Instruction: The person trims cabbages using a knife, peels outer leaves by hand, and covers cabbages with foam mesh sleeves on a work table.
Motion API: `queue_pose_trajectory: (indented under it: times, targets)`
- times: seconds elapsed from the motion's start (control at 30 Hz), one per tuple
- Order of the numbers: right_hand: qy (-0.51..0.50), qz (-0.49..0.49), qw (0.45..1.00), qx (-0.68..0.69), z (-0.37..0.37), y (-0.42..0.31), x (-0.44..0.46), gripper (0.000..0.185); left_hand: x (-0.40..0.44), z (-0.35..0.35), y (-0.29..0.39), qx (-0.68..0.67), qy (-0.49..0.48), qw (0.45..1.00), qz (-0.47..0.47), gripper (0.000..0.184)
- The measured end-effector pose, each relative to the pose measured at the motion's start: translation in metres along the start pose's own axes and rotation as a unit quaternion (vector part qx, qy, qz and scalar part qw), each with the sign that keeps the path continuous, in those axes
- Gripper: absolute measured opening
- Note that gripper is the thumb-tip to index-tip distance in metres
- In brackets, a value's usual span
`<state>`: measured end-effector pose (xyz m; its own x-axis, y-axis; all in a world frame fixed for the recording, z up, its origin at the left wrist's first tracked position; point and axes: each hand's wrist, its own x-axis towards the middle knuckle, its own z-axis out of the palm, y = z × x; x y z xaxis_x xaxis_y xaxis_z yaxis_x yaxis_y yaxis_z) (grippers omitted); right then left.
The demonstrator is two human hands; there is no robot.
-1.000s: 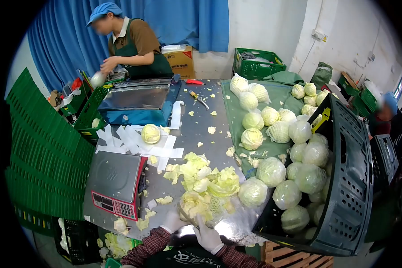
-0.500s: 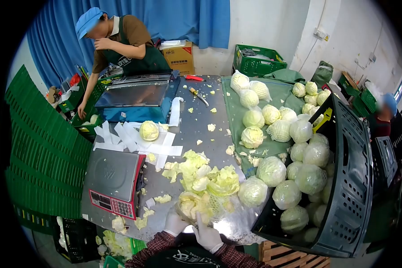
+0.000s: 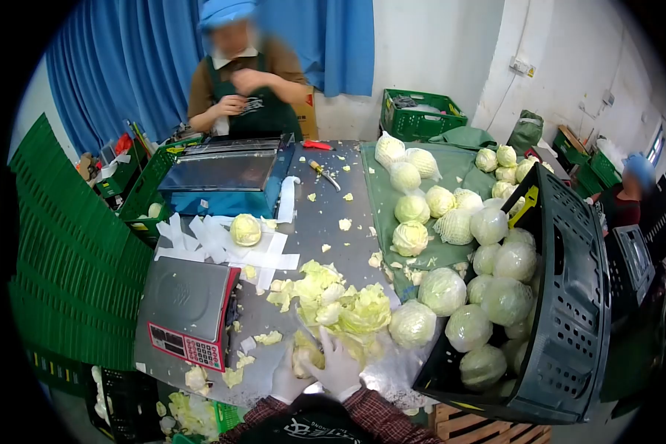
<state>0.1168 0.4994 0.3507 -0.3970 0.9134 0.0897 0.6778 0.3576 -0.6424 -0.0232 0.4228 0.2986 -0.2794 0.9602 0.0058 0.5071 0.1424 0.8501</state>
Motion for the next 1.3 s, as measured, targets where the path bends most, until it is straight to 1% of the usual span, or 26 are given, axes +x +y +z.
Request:
queue_pose_trajectory:
  times: [0.03,0.13,0.2,0.23,0.27,0.3,0.33,0.43,0.6,0.67,0.73,0.77,0.8,0.83,0.87,0.9,0.93,0.97,1.0,1.03,1.07,1.1,1.17,1.2,1.27,1.3]
  targets:
    - [-0.050,0.046,0.997,-0.043,0.012,0.002,-0.007,0.085,-0.002,-0.005,-0.005,0.003,0.001,1.000,-0.001,0.099]
    - [-0.019,0.080,0.996,-0.033,0.029,0.048,0.000,0.078,-0.005,-0.026,-0.007,-0.084,-0.029,0.996,-0.006,0.105]
    - [0.004,0.043,0.997,-0.059,0.027,0.066,0.007,0.073,-0.007,-0.046,0.009,-0.360,-0.010,0.931,-0.057,0.110]
    - [0.005,0.038,0.998,-0.056,0.013,0.049,0.015,0.073,-0.004,-0.056,0.008,-0.357,-0.006,0.932,-0.054,0.110]
    - [-0.100,0.111,0.984,0.094,-0.005,0.032,0.020,0.072,-0.002,-0.067,0.005,-0.281,-0.010,0.959,0.007,0.110]
    - [-0.204,0.183,0.932,0.239,-0.022,0.014,0.020,0.071,-0.001,-0.076,0.006,-0.202,-0.017,0.977,0.067,0.110]
    - [-0.172,0.101,0.927,0.317,-0.026,-0.001,0.014,0.071,0.000,-0.085,0.031,-0.197,-0.023,0.978,0.068,0.104]
    - [-0.206,0.013,0.928,0.311,-0.034,-0.016,0.013,0.071,0.009,-0.104,0.073,-0.091,-0.057,0.984,0.143,0.100]
    - [-0.221,-0.014,0.922,0.317,-0.052,-0.011,0.016,0.063,0.016,-0.112,0.069,-0.022,-0.113,0.971,0.209,0.098]
    - [-0.255,0.074,0.866,0.424,-0.049,-0.008,0.014,0.047,0.017,-0.112,0.070,-0.029,-0.120,0.966,0.228,0.099]
    - [-0.247,0.112,0.851,0.450,-0.049,-0.006,0.012,0.043,0.014,-0.110,0.070,-0.043,-0.136,0.980,0.136,0.101]
    - [-0.244,0.149,0.833,0.474,-0.049,-0.006,0.011,0.038,0.013,-0.107,0.064,-0.040,-0.140,0.980,0.139,0.101]
    - [-0.241,0.148,0.833,0.476,-0.047,0.000,0.009,0.038,0.011,-0.102,0.052,-0.186,-0.137,0.967,0.108,0.104]
    - [-0.240,0.227,0.762,0.556,-0.043,0.014,0.007,0.039,0.012,-0.097,0.044,-0.328,-0.129,0.933,0.074,0.108]
    - [-0.239,0.301,0.679,0.625,-0.038,0.027,0.006,0.041,0.014,-0.092,0.037,-0.325,-0.127,0.934,0.077,0.108]
    - [-0.244,0.295,0.680,0.625,-0.032,0.040,0.004,0.041,0.016,-0.085,0.034,-0.452,-0.109,0.884,0.051,0.111]
    - [-0.234,0.266,0.753,0.554,-0.024,0.054,0.002,0.044,0.017,-0.082,0.031,-0.570,-0.087,0.816,0.027,0.114]
    - [-0.220,0.231,0.818,0.478,-0.020,0.060,0.005,0.048,0.017,-0.081,0.029,-0.567,-0.077,0.819,0.033,0.114]
    - [-0.228,0.222,0.819,0.478,-0.025,0.055,0.009,0.048,0.018,-0.081,0.028,-0.580,-0.064,0.812,0.010,0.116]
    - [-0.067,0.079,0.971,0.214,-0.035,0.046,0.006,0.049,0.018,-0.081,0.029,-0.593,-0.051,0.803,-0.014,0.119]
    - [0.109,-0.073,0.988,-0.076,-0.046,0.035,0.000,0.051,0.019,-0.084,0.031,-0.581,-0.057,0.812,-0.020,0.118]
    - [0.109,-0.077,0.988,-0.075,-0.063,0.014,-0.003,0.051,0.020,-0.085,0.031,-0.580,-0.054,0.812,-0.017,0.118]
    - [-0.055,-0.035,0.991,0.120,-0.088,-0.034,-0.005,0.057,0.022,-0.085,0.029,-0.543,-0.072,0.837,-0.016,0.114]
    - [-0.054,-0.032,0.991,0.120,-0.080,-0.044,-0.007,0.057,0.022,-0.085,0.028,-0.544,-0.075,0.836,-0.018,0.114]
    - [0.006,-0.184,0.981,0.062,-0.064,-0.057,-0.016,0.056,0.022,-0.086,0.027,-0.497,-0.107,0.861,-0.018,0.109]
    - [0.006,-0.180,0.982,0.061,-0.060,-0.053,-0.014,0.056,0.022,-0.086,0.028,-0.498,-0.110,0.860,-0.020,0.109]
